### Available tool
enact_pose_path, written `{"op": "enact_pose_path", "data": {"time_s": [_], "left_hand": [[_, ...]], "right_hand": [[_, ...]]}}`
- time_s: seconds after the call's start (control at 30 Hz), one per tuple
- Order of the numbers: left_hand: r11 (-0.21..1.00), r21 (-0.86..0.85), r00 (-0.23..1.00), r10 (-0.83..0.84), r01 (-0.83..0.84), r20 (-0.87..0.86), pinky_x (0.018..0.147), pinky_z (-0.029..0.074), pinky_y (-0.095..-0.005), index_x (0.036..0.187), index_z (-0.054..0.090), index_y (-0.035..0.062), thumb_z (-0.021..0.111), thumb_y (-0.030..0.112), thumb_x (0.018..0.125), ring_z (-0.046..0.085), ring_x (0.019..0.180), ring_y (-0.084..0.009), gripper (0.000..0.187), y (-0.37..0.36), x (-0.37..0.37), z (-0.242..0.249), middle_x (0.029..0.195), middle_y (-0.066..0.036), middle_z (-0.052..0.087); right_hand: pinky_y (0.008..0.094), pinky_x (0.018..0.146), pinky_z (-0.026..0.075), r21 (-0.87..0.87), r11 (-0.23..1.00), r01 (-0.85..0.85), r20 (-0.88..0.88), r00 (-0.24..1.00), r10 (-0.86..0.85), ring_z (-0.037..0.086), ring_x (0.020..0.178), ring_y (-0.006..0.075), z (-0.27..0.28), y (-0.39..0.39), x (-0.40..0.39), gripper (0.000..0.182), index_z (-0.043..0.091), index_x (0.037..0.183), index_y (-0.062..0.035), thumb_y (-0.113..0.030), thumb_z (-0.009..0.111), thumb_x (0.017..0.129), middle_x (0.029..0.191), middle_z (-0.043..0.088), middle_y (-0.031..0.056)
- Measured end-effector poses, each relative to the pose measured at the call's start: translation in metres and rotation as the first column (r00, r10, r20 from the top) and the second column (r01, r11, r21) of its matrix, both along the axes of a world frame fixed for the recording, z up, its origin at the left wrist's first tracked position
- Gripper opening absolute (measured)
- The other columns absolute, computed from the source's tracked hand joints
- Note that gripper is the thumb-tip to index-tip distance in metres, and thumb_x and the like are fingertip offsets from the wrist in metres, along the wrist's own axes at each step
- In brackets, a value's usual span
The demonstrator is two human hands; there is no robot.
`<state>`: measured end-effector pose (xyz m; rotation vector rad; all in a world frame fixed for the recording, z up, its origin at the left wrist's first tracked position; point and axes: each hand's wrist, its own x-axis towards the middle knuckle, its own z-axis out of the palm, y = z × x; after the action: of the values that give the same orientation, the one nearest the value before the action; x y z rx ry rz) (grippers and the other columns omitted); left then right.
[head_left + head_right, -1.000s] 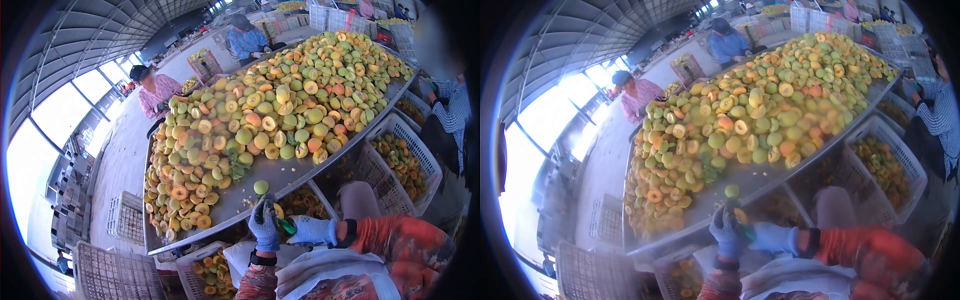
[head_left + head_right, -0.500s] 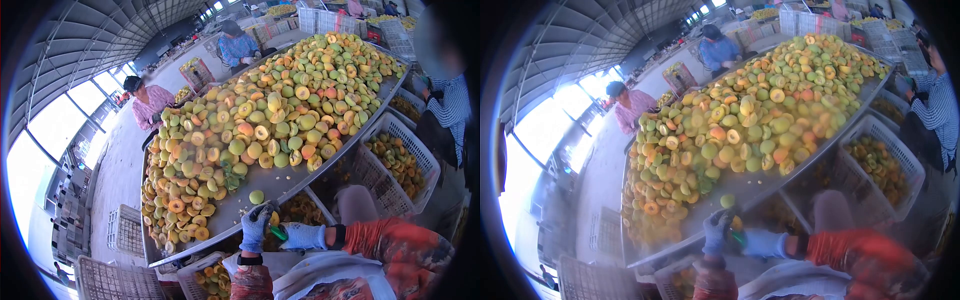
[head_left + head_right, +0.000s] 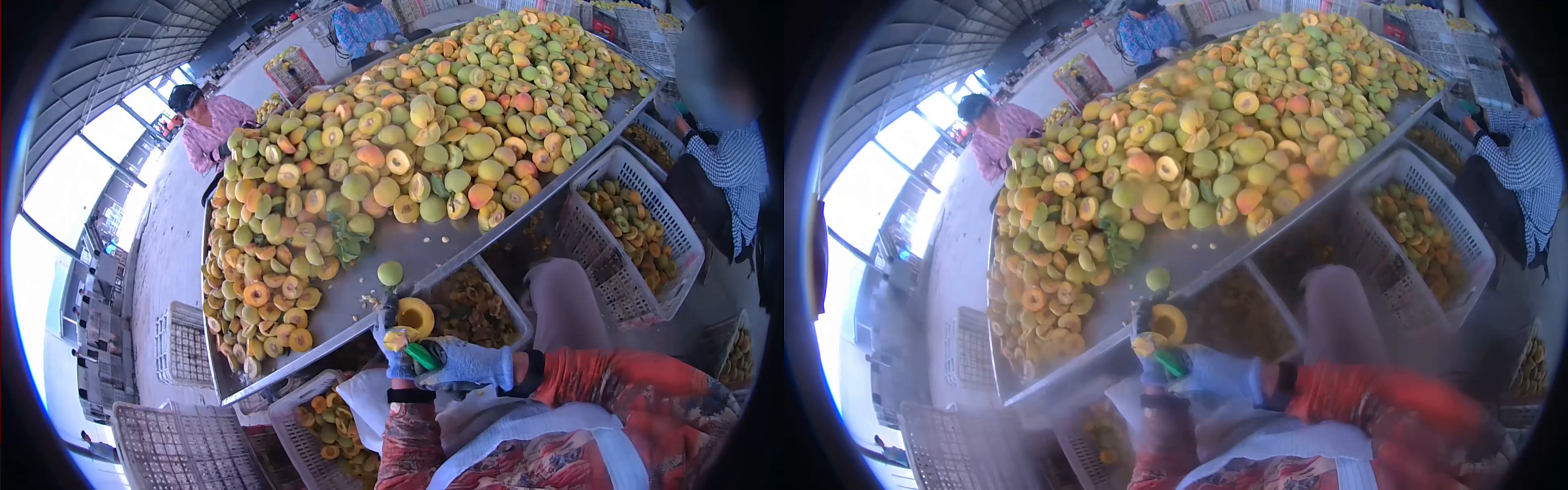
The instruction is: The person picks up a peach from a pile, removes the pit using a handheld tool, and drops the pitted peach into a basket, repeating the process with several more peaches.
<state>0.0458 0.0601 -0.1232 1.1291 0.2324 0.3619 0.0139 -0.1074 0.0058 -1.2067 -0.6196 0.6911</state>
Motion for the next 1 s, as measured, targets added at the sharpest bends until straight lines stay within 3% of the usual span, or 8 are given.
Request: {"op": "enact_pose_path", "data": {"time_s": [0.07, 0.13, 0.27, 0.4, 0.47, 0.83, 0.9, 1.0], "left_hand": [[0.897, -0.439, 0.979, -0.042, -0.050, -0.197, 0.078, 0.051, -0.0357, 0.114, 0.050, -0.0020, 0.053, 0.029, 0.085, 0.060, 0.088, -0.0234, 0.043, -0.065, -0.014, 0.115, 0.103, -0.013, 0.059], [0.923, -0.376, 0.995, 0.099, -0.086, 0.016, 0.082, 0.051, -0.0377, 0.112, 0.050, 0.0014, 0.051, 0.032, 0.086, 0.058, 0.092, -0.0242, 0.040, -0.003, 0.002, 0.001, 0.102, -0.012, 0.058], [0.835, -0.545, 0.996, -0.092, 0.079, 0.003, 0.088, 0.046, -0.0422, 0.118, 0.048, 0.0031, 0.048, 0.035, 0.087, 0.055, 0.099, -0.0284, 0.045, -0.001, 0.001, 0.095, 0.110, -0.014, 0.053], [0.897, -0.438, 0.997, -0.079, 0.062, -0.021, 0.089, 0.046, -0.0420, 0.120, 0.046, 0.0021, 0.047, 0.033, 0.087, 0.054, 0.102, -0.0294, 0.045, -0.016, -0.011, 0.093, 0.113, -0.015, 0.053], [0.797, 0.601, 0.997, 0.029, -0.062, 0.065, 0.090, 0.045, -0.0407, 0.122, 0.045, 0.0014, 0.046, 0.031, 0.087, 0.053, 0.106, -0.0300, 0.045, -0.028, -0.013, 0.095, 0.117, -0.016, 0.051], [0.861, -0.492, 0.855, -0.349, 0.130, -0.384, 0.074, 0.052, -0.0419, 0.112, 0.052, 0.0092, 0.053, 0.036, 0.084, 0.059, 0.093, -0.0240, 0.038, -0.039, -0.042, 0.067, 0.104, -0.009, 0.058], [0.933, -0.298, 0.860, -0.313, 0.200, -0.403, 0.072, 0.053, -0.0423, 0.112, 0.052, 0.0105, 0.054, 0.037, 0.084, 0.059, 0.092, -0.0237, 0.038, -0.040, -0.059, 0.064, 0.103, -0.008, 0.058], [0.968, -0.120, 0.919, -0.249, 0.222, -0.307, 0.076, 0.051, -0.0439, 0.114, 0.051, 0.0093, 0.052, 0.041, 0.083, 0.058, 0.094, -0.0239, 0.044, -0.025, -0.079, 0.050, 0.102, -0.007, 0.059]], "right_hand": [[0.0388, 0.066, 0.048, 0.036, 0.974, 0.225, 0.305, 0.925, -0.225, 0.060, 0.069, 0.0303, -0.013, 0.020, -0.013, 0.038, 0.053, 0.099, -0.0015, -0.024, 0.069, 0.073, 0.082, 0.061, 0.0134], [0.0394, 0.065, 0.048, -0.192, 0.896, 0.400, 0.717, 0.680, -0.150, 0.061, 0.072, 0.0339, 0.030, -0.014, -0.010, 0.038, 0.052, 0.100, -0.0037, -0.026, 0.069, 0.074, 0.082, 0.061, 0.0162], [0.0415, 0.062, 0.047, -0.777, 0.478, 0.409, 0.523, 0.843, 0.129, 0.061, 0.072, 0.0351, -0.042, -0.038, 0.018, 0.047, 0.048, 0.103, -0.0019, -0.035, 0.065, 0.074, 0.081, 0.060, 0.0197], [0.0412, 0.063, 0.047, -0.613, 0.641, 0.463, 0.530, 0.842, -0.102, 0.061, 0.074, 0.0355, -0.062, -0.029, 0.009, 0.047, 0.047, 0.104, -0.0005, -0.030, 0.066, 0.073, 0.081, 0.060, 0.0208], [0.0414, 0.066, 0.047, -0.505, 0.673, 0.540, 0.487, 0.822, -0.294, 0.060, 0.076, 0.0366, -0.061, -0.023, 0.016, 0.046, 0.046, 0.104, 0.0006, -0.026, 0.067, 0.072, 0.081, 0.060, 0.0227], [0.0265, 0.046, 0.045, -0.402, 0.889, 0.220, -0.281, 0.894, -0.349, 0.057, 0.061, 0.0125, -0.048, -0.024, 0.012, 0.035, 0.050, 0.109, -0.0052, -0.026, 0.060, 0.083, 0.073, 0.057, 0.0059], [0.0333, 0.057, 0.048, -0.271, 0.804, 0.529, 0.502, 0.790, -0.351, 0.061, 0.068, 0.0244, -0.066, -0.021, 0.008, 0.041, 0.049, 0.112, -0.0036, -0.025, 0.063, 0.080, 0.084, 0.061, 0.0123], [0.0388, 0.068, 0.047, -0.230, 0.785, 0.575, 0.630, 0.703, -0.330, 0.061, 0.076, 0.0348, -0.033, -0.039, 0.001, 0.048, 0.046, 0.117, -0.0028, -0.024, 0.065, 0.078, 0.091, 0.061, 0.0169]]}}
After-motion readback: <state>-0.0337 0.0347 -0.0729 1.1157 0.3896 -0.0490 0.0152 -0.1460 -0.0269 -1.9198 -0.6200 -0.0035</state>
